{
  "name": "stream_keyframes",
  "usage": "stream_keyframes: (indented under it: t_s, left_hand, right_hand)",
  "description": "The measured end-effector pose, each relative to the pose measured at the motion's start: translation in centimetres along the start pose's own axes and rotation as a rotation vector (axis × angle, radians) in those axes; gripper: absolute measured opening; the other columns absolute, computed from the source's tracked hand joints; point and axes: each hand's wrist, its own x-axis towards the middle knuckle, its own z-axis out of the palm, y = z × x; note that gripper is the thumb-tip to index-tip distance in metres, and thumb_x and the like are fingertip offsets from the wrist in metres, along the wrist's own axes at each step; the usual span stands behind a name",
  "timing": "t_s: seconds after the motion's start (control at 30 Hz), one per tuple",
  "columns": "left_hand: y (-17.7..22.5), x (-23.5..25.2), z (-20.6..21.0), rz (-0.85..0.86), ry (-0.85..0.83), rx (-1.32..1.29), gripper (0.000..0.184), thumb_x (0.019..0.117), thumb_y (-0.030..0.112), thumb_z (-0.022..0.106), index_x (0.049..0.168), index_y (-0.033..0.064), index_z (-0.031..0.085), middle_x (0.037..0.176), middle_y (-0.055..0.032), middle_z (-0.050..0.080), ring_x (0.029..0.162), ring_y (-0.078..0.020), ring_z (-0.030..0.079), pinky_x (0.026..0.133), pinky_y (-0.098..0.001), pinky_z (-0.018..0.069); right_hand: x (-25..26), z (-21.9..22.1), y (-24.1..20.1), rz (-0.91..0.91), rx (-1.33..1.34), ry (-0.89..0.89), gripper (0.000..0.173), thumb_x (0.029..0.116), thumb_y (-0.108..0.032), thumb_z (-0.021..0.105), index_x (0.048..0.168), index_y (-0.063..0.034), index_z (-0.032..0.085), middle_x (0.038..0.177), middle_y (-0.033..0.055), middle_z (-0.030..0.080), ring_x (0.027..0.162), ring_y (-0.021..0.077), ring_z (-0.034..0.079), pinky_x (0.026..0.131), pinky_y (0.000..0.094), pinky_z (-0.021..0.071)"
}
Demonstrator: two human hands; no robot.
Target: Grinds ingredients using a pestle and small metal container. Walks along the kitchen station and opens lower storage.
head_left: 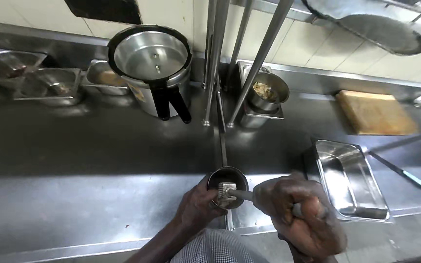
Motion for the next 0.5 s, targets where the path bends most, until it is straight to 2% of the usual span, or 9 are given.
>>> stream_keyframes:
  t_s: [0.1,0.13,0.2,0.27,0.3,0.37,0.43,0.5]
  left_hand:
    - [0.1,-0.1,-0.2,0.018,-0.033,0.011,0.035,0.076,0.045,0.087,0.086,0.0142,0.074,0.139,-0.0144,0.062,0.113,-0.0229,0.071,0.085,-0.0431,0.0625]
    - [-0.1,-0.2,-0.1,0.024,-0.043,-0.001,0.035,0.0756,0.044,0.088,0.087,0.0143,0.074,0.139,-0.0148,0.062,0.113,-0.0231,0.07,0.086,-0.0433,0.0623]
    - [-0.4,-0.3,0.2,0.019,-0.091,-0.033,0.036,0.0774,0.044,0.087,0.098,0.0161,0.076,0.143,-0.0152,0.059,0.117,-0.0228,0.069,0.09,-0.0425,0.0612]
    - [-0.2,0.1,0.1,-0.024,-0.177,-0.029,0.041,0.0796,0.046,0.085,0.106,0.017,0.077,0.148,-0.0149,0.056,0.122,-0.0227,0.066,0.095,-0.0423,0.0588]
    - [-0.1,0.2,0.1,-0.032,-0.187,-0.016,0.041,0.0799,0.048,0.084,0.107,0.017,0.077,0.148,-0.0145,0.056,0.123,-0.0226,0.065,0.096,-0.0422,0.0584]
    - [-0.3,0.0,0.1,-0.031,-0.158,-0.02,0.04,0.0791,0.047,0.085,0.103,0.0161,0.077,0.145,-0.0145,0.058,0.119,-0.0231,0.067,0.093,-0.0433,0.0595]
    - [-0.5,-0.1,0.2,-0.025,-0.099,-0.013,0.038,0.0772,0.046,0.086,0.097,0.0151,0.076,0.142,-0.0154,0.06,0.115,-0.0238,0.07,0.088,-0.0436,0.0613]
    - [0.0,-0.3,-0.2,-0.091,-0.129,-0.01,0.038,0.0757,0.043,0.088,0.094,0.0125,0.076,0.142,-0.0151,0.06,0.115,-0.025,0.069,0.088,-0.0454,0.0609]
  right_hand:
    - [-0.3,0.0,-0.6,0.006,-0.084,-0.013,0.053,0.1052,-0.052,0.046,0.068,-0.0144,0.048,0.059,-0.0068,0.039,0.055,0.0035,0.042,0.055,0.022,0.0366]
    - [-0.6,-0.2,0.4,0.006,-0.108,0.007,0.052,0.1055,-0.052,0.046,0.069,-0.0146,0.05,0.059,-0.0073,0.041,0.055,0.0024,0.042,0.054,0.0212,0.0371]
    - [-1.2,-0.8,4.3,0.018,-0.17,0.089,0.051,0.1049,-0.053,0.048,0.071,-0.0163,0.058,0.058,-0.0099,0.045,0.053,-0.0017,0.046,0.052,0.0176,0.0408]
    - [-1.2,-1.3,7.4,0.031,-0.191,0.141,0.051,0.1039,-0.055,0.049,0.07,-0.0184,0.058,0.056,-0.0118,0.044,0.052,-0.0041,0.045,0.051,0.0153,0.0398]
    - [-1.0,-1.3,7.7,0.04,-0.165,0.15,0.05,0.1034,-0.054,0.051,0.068,-0.019,0.057,0.055,-0.0124,0.042,0.051,-0.0044,0.044,0.05,0.0149,0.0388]
    - [-0.8,-1.2,6.5,0.055,-0.111,0.141,0.048,0.1035,-0.051,0.052,0.068,-0.0193,0.056,0.055,-0.0124,0.042,0.051,-0.0031,0.044,0.05,0.0163,0.0389]
    - [-0.6,-0.8,3.2,0.043,-0.11,0.085,0.048,0.1041,-0.052,0.05,0.07,-0.0184,0.057,0.058,-0.0117,0.042,0.053,-0.0024,0.044,0.052,0.0167,0.0388]
    - [-0.7,-0.1,0.1,0.013,-0.131,0.011,0.051,0.1059,-0.051,0.045,0.069,-0.015,0.05,0.059,-0.0075,0.041,0.055,0.0023,0.042,0.054,0.0209,0.0367]
